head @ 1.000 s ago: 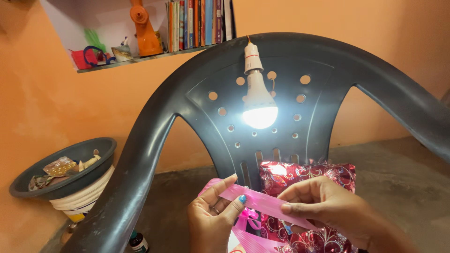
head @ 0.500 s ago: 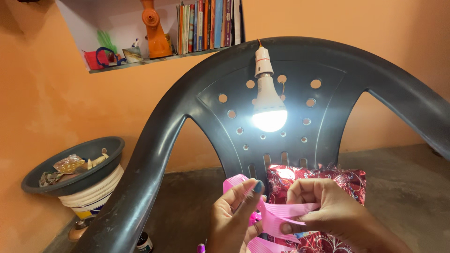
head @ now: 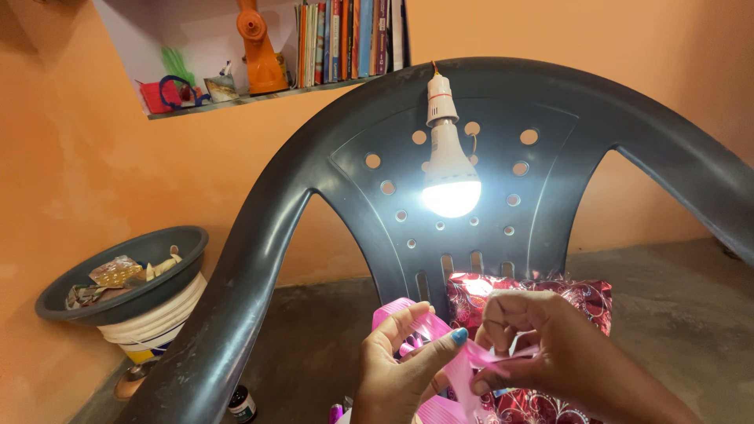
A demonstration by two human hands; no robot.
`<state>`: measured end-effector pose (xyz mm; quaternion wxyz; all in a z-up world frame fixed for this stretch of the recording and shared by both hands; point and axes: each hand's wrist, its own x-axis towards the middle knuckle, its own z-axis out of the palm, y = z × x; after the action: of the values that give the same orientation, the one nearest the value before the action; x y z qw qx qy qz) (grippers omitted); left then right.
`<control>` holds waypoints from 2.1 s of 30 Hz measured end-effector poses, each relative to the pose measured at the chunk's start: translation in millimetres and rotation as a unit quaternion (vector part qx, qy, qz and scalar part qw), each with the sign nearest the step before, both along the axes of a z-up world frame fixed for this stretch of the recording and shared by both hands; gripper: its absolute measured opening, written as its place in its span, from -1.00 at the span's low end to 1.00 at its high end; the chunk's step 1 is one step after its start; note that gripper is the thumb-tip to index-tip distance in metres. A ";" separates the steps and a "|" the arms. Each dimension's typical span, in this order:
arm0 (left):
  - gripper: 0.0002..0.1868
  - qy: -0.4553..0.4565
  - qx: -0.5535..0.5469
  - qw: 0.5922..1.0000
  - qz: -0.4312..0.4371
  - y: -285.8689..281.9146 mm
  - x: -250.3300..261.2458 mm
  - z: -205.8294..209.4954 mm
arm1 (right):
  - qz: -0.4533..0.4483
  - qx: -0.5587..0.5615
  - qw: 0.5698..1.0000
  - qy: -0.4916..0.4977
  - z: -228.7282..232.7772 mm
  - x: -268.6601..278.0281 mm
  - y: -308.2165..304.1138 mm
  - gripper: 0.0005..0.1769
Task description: The person ties a pink ribbon around a red patterned gift bag, forming a bow and adjusting the loops and tails. The person repeatedly manipulates the ribbon to shape the bow and secure it on the bag.
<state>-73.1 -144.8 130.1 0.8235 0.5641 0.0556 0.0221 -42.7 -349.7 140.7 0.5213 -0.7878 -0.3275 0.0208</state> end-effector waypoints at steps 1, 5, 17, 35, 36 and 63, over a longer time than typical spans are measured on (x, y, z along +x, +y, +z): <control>-0.26 -0.008 -0.008 1.000 -0.005 0.3 1.0 -1.7 | -0.004 0.007 1.000 0.007 -1.6 0.5 -0.4 -0.67; -0.31 -0.025 -0.070 0.997 -0.031 6.0 3.6 -8.1 | -0.009 0.047 0.999 0.010 -1.3 6.6 -3.7 -0.71; -0.27 -0.051 -0.076 0.995 -0.050 9.0 -7.8 -1.7 | -0.133 -0.007 0.990 0.044 5.3 3.8 -3.9 -0.82; -0.17 -0.126 -0.009 0.992 -0.009 2.0 -8.9 0.4 | -0.126 -0.115 0.981 -0.087 19.6 -15.9 12.3 -0.92; -0.16 -0.123 -0.007 0.992 -0.006 2.5 -8.8 0.7 | -0.131 -0.134 0.982 -0.018 22.1 -17.3 14.2 -0.90; -0.15 -0.129 0.052 0.990 0.007 -7.4 -16.6 12.3 | -0.070 -0.077 0.989 -0.107 9.7 -13.1 19.9 -0.80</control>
<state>-89.7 -152.2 142.3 0.7930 0.5984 -0.0484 0.1034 -55.8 -329.8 150.4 0.4212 -0.8443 -0.3227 -0.0753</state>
